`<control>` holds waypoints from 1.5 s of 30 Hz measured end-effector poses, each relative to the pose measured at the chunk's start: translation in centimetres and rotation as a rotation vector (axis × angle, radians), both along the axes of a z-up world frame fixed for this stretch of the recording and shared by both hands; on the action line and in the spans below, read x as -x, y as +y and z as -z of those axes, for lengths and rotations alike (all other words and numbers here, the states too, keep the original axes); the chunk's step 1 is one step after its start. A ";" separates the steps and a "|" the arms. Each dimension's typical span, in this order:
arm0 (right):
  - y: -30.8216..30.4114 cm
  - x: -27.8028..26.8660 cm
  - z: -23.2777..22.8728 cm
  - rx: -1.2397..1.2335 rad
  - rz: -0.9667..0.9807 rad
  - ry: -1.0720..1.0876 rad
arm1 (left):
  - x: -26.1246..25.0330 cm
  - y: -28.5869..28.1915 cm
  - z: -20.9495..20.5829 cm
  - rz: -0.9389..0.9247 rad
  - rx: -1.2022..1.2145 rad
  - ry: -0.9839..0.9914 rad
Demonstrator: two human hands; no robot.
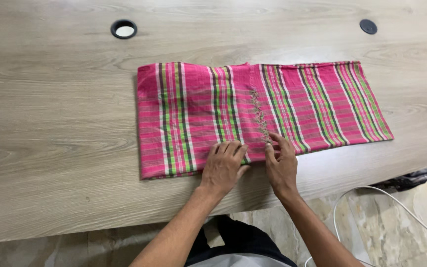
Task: The person folds a large pink and green striped cloth on a light wooden table. They smooth the fabric, fold it lengthwise multiple times, then fold it into a compact square and place it on a stack of other folded items.
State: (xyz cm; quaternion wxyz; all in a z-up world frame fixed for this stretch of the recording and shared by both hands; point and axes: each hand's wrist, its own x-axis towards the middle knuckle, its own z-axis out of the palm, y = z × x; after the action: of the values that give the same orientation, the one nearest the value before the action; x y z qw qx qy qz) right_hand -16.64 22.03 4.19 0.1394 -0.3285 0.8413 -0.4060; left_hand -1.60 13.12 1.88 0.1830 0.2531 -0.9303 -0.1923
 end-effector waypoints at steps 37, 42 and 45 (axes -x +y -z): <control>-8.8 8.8 0.2 0.048 -0.014 -1.601 | 4.3 3.6 -4.6 -0.435 -0.239 0.309; -14.3 10.9 2.3 -0.125 -0.074 -1.440 | 4.1 3.4 -4.0 -0.315 -0.154 0.378; -17.6 12.3 3.8 -0.281 -0.087 -1.039 | 4.0 3.0 -3.7 -0.277 -0.185 0.397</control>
State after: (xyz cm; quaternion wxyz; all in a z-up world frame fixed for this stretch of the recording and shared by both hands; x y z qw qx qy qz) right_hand -28.98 4.40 0.39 0.5965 -0.0972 0.6934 -0.3923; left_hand -5.63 16.08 5.61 0.3629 0.3510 -0.8110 -0.2955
